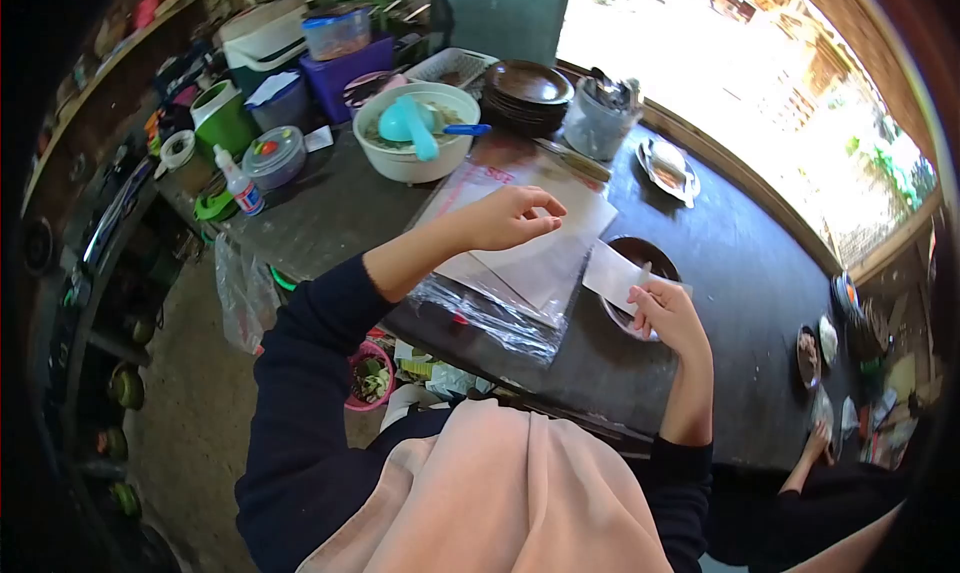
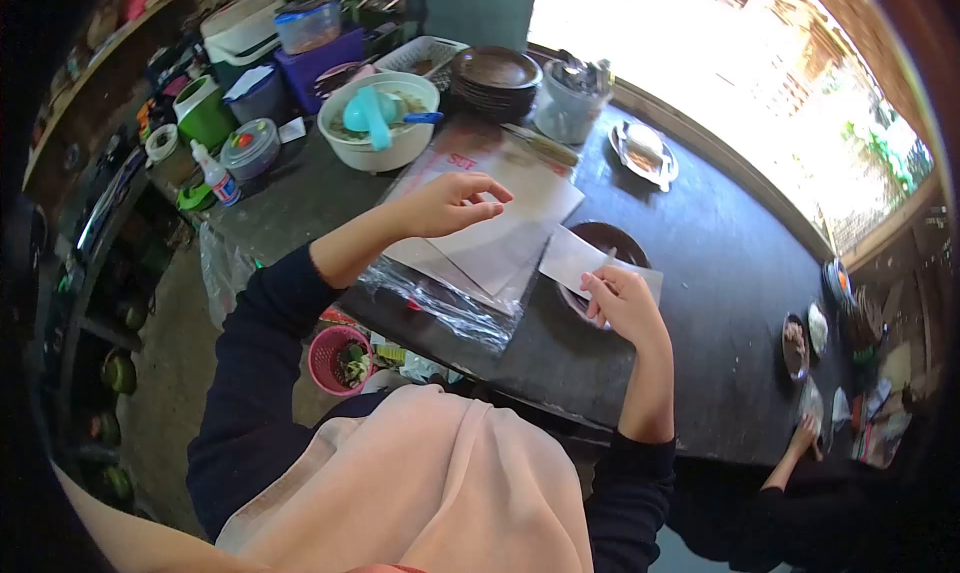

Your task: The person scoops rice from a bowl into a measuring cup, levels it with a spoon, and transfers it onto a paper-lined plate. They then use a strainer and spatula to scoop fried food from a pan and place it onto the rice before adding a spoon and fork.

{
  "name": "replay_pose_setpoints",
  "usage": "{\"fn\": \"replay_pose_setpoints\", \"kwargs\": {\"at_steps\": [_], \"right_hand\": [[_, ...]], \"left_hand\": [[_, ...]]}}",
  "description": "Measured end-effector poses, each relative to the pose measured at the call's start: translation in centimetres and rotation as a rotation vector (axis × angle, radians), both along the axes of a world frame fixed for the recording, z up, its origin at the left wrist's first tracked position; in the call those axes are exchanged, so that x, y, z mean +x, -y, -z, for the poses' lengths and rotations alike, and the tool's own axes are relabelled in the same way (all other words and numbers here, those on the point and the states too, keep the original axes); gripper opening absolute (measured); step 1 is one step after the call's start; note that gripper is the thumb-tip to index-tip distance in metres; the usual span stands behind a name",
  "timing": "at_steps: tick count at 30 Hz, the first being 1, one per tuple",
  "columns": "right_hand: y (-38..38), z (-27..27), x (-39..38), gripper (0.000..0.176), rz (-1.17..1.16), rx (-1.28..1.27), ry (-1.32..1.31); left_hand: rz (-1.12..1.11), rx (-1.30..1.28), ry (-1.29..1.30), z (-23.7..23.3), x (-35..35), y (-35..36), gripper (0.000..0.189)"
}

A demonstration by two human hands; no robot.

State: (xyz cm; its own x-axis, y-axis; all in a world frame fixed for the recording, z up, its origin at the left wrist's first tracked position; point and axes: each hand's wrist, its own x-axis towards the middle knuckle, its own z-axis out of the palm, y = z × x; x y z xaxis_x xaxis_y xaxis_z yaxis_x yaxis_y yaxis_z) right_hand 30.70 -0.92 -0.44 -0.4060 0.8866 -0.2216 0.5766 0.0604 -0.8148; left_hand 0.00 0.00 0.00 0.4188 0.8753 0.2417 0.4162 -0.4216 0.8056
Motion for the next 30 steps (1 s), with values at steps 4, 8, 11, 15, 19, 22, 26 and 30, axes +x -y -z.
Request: {"fn": "replay_pose_setpoints", "kwargs": {"at_steps": [4, 8, 11, 15, 19, 22, 26, 30], "right_hand": [[0.3, -2.5, -7.0, 0.014, -0.141, 0.095, -0.085], [-1.1, -4.6, -13.4, 0.014, -0.276, 0.373, -0.108], [-3.4, -5.9, -18.6, 0.021, -0.321, 0.667, -0.076], [-8.3, -5.2, -25.4, 0.041, -0.223, 1.132, 0.186], [-11.5, -4.3, -29.7, 0.044, -0.17, 0.699, 0.181], [-11.7, -3.8, -31.5, 0.036, -0.142, 0.574, 0.352], [-10.7, -3.6, -33.0, 0.029, -0.087, 0.522, 0.387], [-9.7, -3.1, -34.2, 0.03, -0.023, 0.396, 0.481]], "left_hand": [[-0.096, 0.141, 0.013, -1.7, -6.1, 2.4, 0.021], [-0.225, 0.369, -0.111, -3.3, -12.4, 2.5, 0.033], [-0.368, 0.567, -0.363, -2.6, -16.3, 1.4, 0.044], [-0.316, 0.457, -0.543, -1.3, -19.4, -2.2, 0.051], [-0.174, 0.43, -0.39, 0.0, -21.2, -4.8, 0.038], [-0.158, 0.51, -0.405, -0.2, -21.7, -5.5, 0.037], [-0.1, 0.365, -0.354, 0.3, -22.2, -6.1, 0.038], [-0.148, 0.447, -0.256, 0.8, -23.1, -5.9, 0.04]]}}
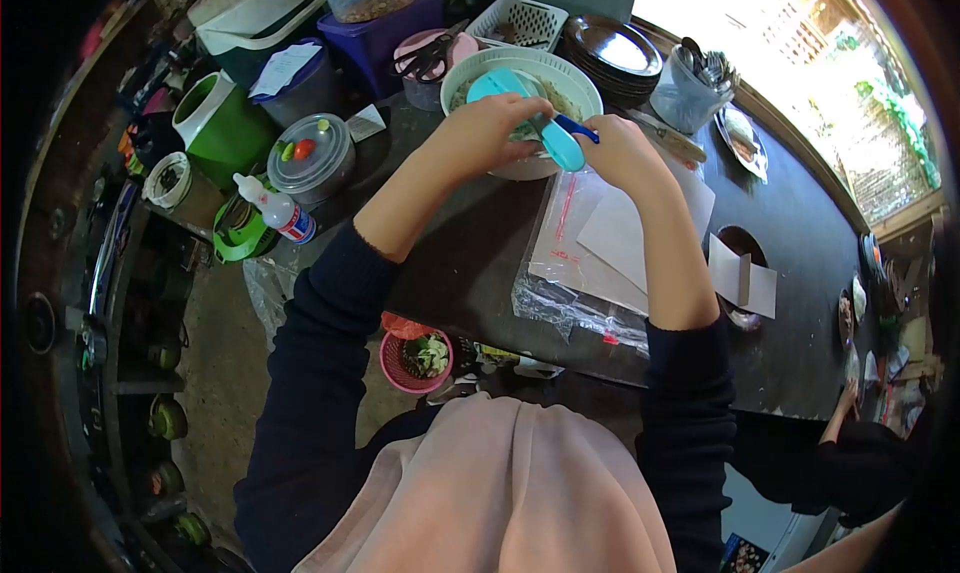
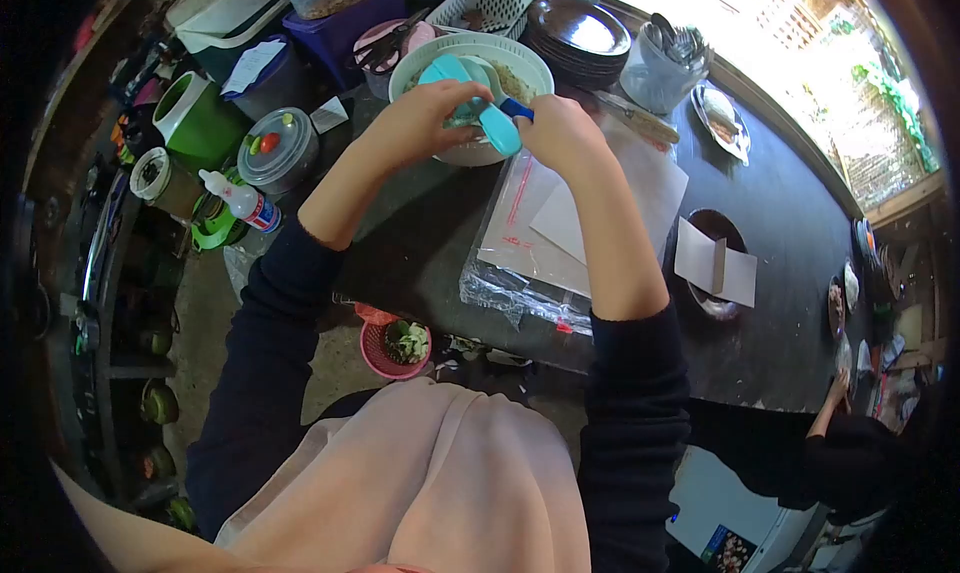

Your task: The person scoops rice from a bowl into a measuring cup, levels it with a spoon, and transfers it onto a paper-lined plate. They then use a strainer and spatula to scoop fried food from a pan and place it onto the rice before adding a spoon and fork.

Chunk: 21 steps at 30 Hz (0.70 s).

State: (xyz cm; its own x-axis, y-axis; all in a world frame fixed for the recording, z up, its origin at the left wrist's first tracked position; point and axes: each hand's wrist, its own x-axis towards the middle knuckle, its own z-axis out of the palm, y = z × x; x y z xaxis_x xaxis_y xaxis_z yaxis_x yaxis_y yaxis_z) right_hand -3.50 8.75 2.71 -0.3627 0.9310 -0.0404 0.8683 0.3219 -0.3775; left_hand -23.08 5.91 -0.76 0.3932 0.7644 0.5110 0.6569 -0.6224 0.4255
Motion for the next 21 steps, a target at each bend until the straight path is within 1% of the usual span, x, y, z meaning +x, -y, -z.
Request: {"fn": "replay_pose_setpoints", "kwargs": {"at_steps": [1, 3, 4, 6, 7, 9, 10, 11, 13, 15, 17, 18, 19, 20, 21], "right_hand": [[0.2, 0.2, 0.0, 0.03, 0.012, -0.004, 0.003], [0.8, 0.4, 0.0, 0.029, 0.033, 0.141, 0.004], [1.1, 0.2, 0.0, 0.029, 0.043, 0.136, 0.008], [1.3, -0.5, 0.2, 0.027, 0.03, 0.135, 0.126], [1.1, -0.3, 0.3, 0.027, 0.033, 0.135, 0.127], [0.3, 0.0, 0.7, 0.027, -0.029, 0.248, 0.119], [0.1, 0.2, 0.7, 0.027, -0.033, 0.254, 0.119], [-0.2, 0.4, 0.8, 0.026, -0.047, 0.275, 0.082], [-0.5, 0.1, 0.4, 0.026, -0.066, 0.312, 0.042], [-0.7, -0.4, -0.1, 0.025, -0.044, 0.166, 0.074], [-0.6, -1.1, -0.4, 0.027, -0.041, 0.151, 0.06], [-0.5, -1.6, -0.6, 0.028, -0.02, 0.138, 0.055], [-0.4, -2.1, -0.8, 0.029, 0.0, 0.12, 0.046], [-0.4, -2.8, -0.9, 0.028, -0.011, 0.069, 0.066], [-0.5, -3.1, -1.0, 0.028, -0.019, 0.073, 0.058]], "left_hand": [[0.012, -0.004, 0.003, 0.0, -0.1, 0.1, 0.04], [-0.078, 0.095, -0.14, -0.4, -0.4, 0.4, 0.04], [-0.068, 0.09, -0.137, -0.4, -0.5, 0.4, 0.04], [-0.03, 0.278, -0.097, -0.5, -1.0, -0.2, 0.039], [-0.027, 0.278, -0.096, -0.6, -1.2, -0.3, 0.039], [-0.042, 0.251, -0.002, -1.0, -1.8, -0.7, 0.038], [-0.027, 0.206, 0.075, -1.2, -2.1, -0.8, 0.037], [-0.032, 0.212, 0.073, -1.4, -2.4, -0.8, 0.037], [-0.065, 0.123, 0.178, -1.7, -2.9, -1.0, 0.034], [-0.096, 0.104, 0.212, -1.6, -3.2, -1.5, 0.032], [-0.197, 0.279, 0.194, -0.9, -3.7, -2.5, 0.03], [-0.269, 0.231, 0.218, -1.4, -3.2, -1.7, 0.025], [-0.277, 0.236, 0.208, -1.2, -3.2, -1.9, 0.025], [-0.324, 0.268, 0.229, -0.7, -3.4, -2.3, 0.023], [-0.37, 0.302, 0.252, -0.3, -3.5, -2.5, 0.021]]}}
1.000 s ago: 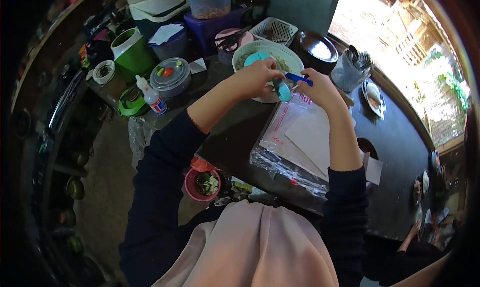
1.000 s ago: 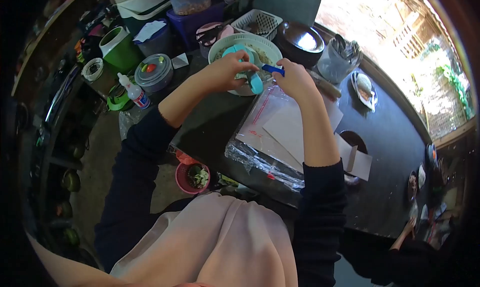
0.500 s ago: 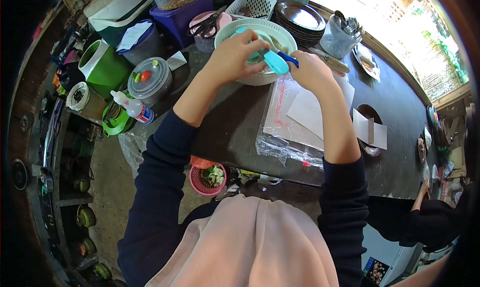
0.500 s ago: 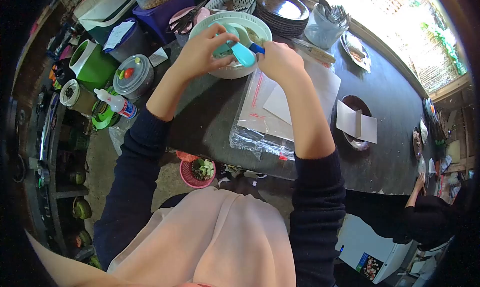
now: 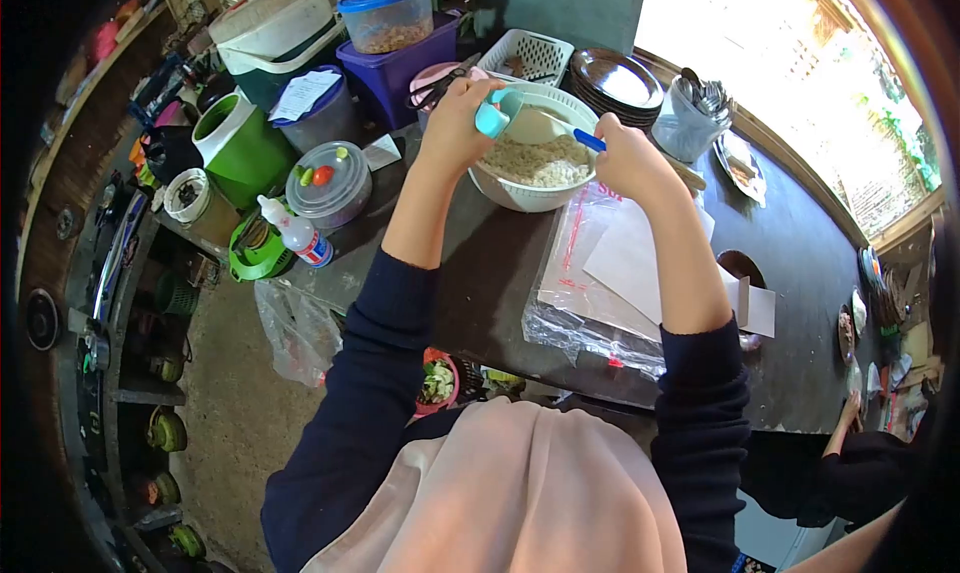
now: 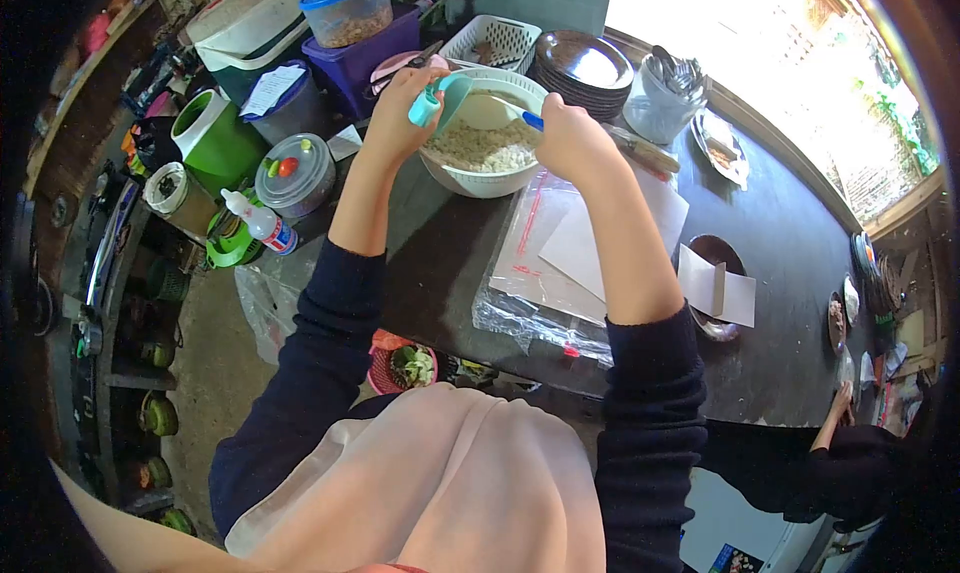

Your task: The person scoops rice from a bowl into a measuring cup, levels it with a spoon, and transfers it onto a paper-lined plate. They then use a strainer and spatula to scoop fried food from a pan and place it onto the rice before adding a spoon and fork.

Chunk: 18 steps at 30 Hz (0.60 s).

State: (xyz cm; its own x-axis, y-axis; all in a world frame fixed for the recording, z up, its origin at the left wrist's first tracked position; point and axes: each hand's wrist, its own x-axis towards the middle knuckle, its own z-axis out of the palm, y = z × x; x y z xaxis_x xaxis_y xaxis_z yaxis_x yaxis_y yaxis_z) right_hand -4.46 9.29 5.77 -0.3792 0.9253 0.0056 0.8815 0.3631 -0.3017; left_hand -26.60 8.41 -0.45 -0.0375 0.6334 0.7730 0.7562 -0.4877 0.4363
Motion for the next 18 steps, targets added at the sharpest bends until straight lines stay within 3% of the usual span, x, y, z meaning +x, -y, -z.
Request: {"fn": "replay_pose_setpoints", "kwargs": {"at_steps": [6, 8, 14, 17, 18], "right_hand": [[0.0, -1.6, 0.2, 0.03, 0.022, 0.221, 0.218], [-1.5, -0.6, 0.2, 0.029, 0.014, 0.225, 0.237], [-2.1, 0.9, -0.5, 0.042, -0.06, 0.278, 0.328], [-2.4, 0.5, -0.1, 0.065, -0.071, 0.307, 0.471], [-2.5, 0.4, -0.2, 0.065, -0.08, 0.311, 0.47]], "left_hand": [[0.12, 0.281, 0.166, 1.6, -0.1, -0.3, 0.014], [0.01, 0.454, 0.203, 2.9, 0.3, -0.7, 0.013], [-0.128, 0.405, 0.281, 3.8, 0.8, -0.3, 0.015], [-0.087, 0.368, 0.36, 4.7, 1.0, -0.4, 0.016], [-0.096, 0.372, 0.358, 4.7, 1.1, -0.3, 0.016]]}}
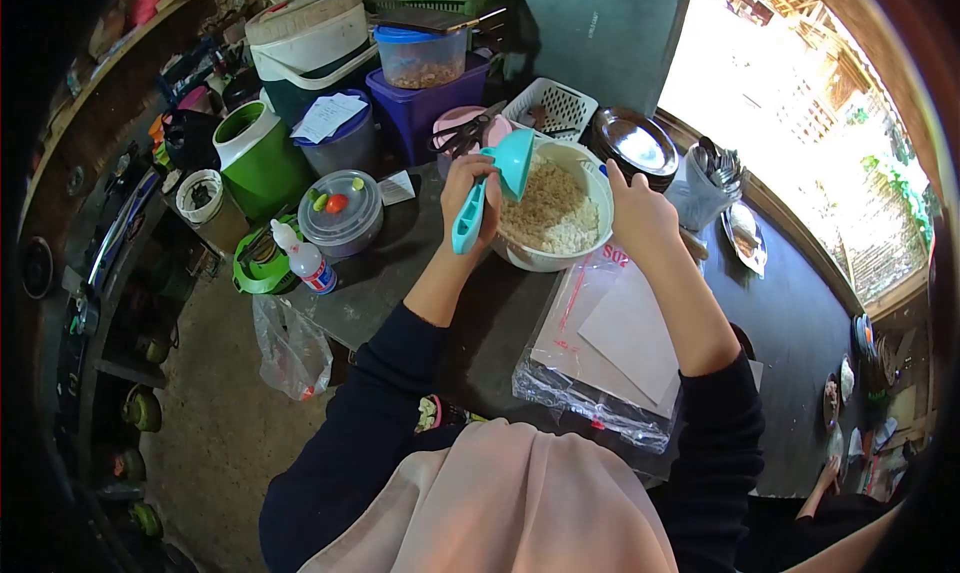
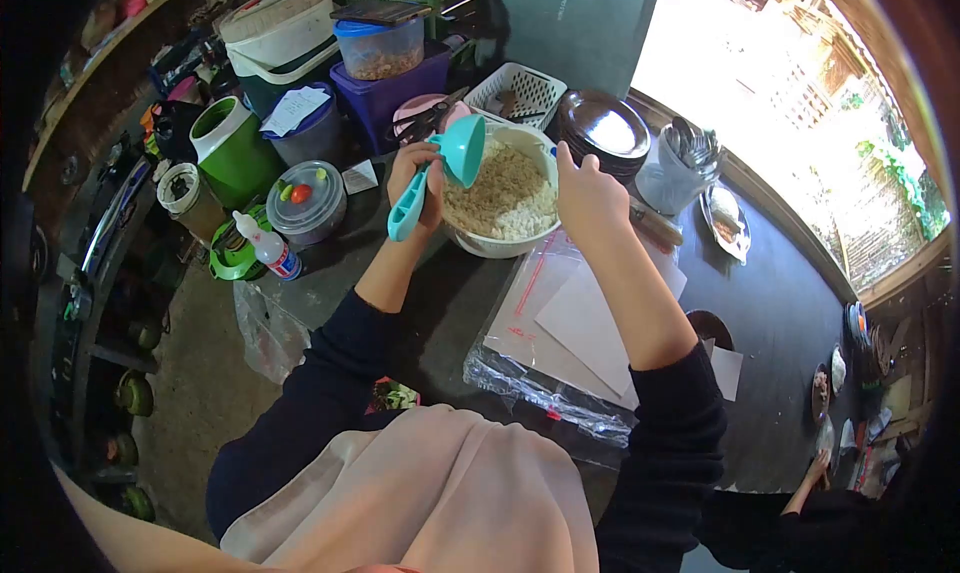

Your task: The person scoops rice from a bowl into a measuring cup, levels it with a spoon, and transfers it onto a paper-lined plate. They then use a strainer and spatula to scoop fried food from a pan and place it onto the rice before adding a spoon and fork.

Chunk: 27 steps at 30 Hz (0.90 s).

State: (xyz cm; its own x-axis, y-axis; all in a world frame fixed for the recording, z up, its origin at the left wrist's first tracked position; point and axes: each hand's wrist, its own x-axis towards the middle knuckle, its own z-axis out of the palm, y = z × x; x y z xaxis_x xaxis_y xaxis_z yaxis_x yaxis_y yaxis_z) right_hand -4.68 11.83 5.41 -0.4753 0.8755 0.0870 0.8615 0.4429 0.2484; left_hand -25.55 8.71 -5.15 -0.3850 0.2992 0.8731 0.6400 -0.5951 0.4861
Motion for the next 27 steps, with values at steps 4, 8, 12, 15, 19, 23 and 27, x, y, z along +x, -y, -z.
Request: {"fn": "replay_pose_setpoints", "kwargs": {"at_steps": [4, 8, 12, 15, 19, 23, 27], "right_hand": [[-0.6, 0.6, -0.3, 0.065, -0.036, 0.015, 0.124], [-1.7, 0.4, -0.4, 0.064, -0.034, -0.054, 0.06], [-1.1, -0.9, -0.4, 0.058, -0.081, -0.154, 0.094], [-0.6, -0.8, -0.9, 0.054, -0.074, -0.202, 0.109], [-0.2, -0.6, -1.0, 0.051, -0.073, -0.248, 0.075], [0.0, -0.6, -0.5, 0.049, -0.064, -0.278, -0.014], [0.4, -1.1, 0.1, 0.043, -0.12, -0.324, -0.011]], "left_hand": [[0.049, 0.016, -0.03, -0.2, -0.2, 0.4, 0.016], [0.141, -0.04, 0.018, 0.5, -0.2, 0.2, 0.029], [0.156, -0.087, 0.275, 1.3, 1.1, -0.3, 0.027], [0.047, -0.098, 0.097, 1.1, 1.3, 0.3, 0.029], [0.06, -0.108, 0.075, 1.2, 1.4, 0.6, 0.027], [0.015, -0.121, 0.108, 1.2, 1.8, 0.5, 0.027], [0.039, -0.137, 0.133, 1.6, 1.9, 0.6, 0.029]]}}
